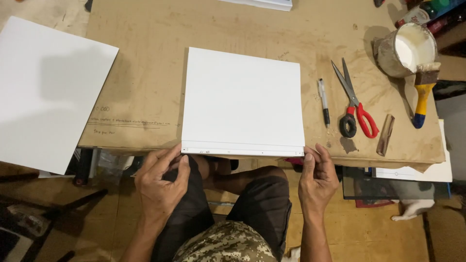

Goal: Assembling a notepad by aligning paper sheets, applying glue to the spine with a brush, and trimming the edges with scissors.

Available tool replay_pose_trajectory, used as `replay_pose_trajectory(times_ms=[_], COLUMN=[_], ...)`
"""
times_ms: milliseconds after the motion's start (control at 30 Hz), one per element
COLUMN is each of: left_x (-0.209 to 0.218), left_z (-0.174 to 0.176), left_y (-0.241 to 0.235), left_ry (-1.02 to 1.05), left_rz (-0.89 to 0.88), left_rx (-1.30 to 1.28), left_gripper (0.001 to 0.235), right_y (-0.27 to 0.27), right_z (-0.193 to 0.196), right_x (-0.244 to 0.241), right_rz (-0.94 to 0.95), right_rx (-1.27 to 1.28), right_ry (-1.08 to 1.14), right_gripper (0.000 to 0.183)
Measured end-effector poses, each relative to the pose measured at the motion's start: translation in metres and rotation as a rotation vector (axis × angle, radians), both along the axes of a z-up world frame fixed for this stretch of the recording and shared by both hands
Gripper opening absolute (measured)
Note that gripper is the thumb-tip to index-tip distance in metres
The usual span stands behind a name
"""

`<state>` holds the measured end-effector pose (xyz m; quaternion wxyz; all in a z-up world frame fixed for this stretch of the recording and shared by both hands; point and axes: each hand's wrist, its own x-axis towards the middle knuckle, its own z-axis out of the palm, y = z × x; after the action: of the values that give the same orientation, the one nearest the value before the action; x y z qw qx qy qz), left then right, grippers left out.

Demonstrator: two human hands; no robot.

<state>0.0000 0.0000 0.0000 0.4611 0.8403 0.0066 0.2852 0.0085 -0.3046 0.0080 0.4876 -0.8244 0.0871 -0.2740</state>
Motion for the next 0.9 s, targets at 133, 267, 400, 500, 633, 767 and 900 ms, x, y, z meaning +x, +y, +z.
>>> replay_pose_trajectory(times_ms=[133, 267, 400, 500, 633, 767, 900], left_x=[0.0, 0.0, -0.003, -0.005, -0.008, -0.008, -0.008], left_z=[0.0, 0.0, 0.013, 0.024, 0.018, 0.0, 0.006], left_y=[0.001, 0.001, 0.0, -0.004, -0.002, 0.002, 0.0], left_ry=[-0.024, -0.026, 0.029, 0.101, 0.162, 0.111, 0.101], left_rz=[-0.011, -0.006, 0.015, 0.013, 0.031, 0.029, 0.008], left_rx=[0.015, -0.001, 0.022, 0.01, 0.058, 0.11, 0.077], left_gripper=[0.028, 0.027, 0.027, 0.026, 0.029, 0.028, 0.028], right_y=[-0.002, 0.0, -0.005, -0.009, -0.006, -0.004, -0.002], right_z=[-0.005, -0.003, -0.015, -0.018, -0.01, -0.007, -0.005], right_x=[0.001, 0.001, 0.004, 0.004, 0.003, 0.002, 0.002], right_rz=[-0.002, 0.001, -0.007, -0.032, -0.011, -0.004, -0.017], right_rx=[0.003, -0.019, -0.004, 0.04, 0.024, 0.044, 0.039], right_ry=[-0.017, -0.019, -0.038, -0.038, -0.014, -0.016, -0.004], right_gripper=[0.031, 0.03, 0.029, 0.029, 0.034, 0.035, 0.036])
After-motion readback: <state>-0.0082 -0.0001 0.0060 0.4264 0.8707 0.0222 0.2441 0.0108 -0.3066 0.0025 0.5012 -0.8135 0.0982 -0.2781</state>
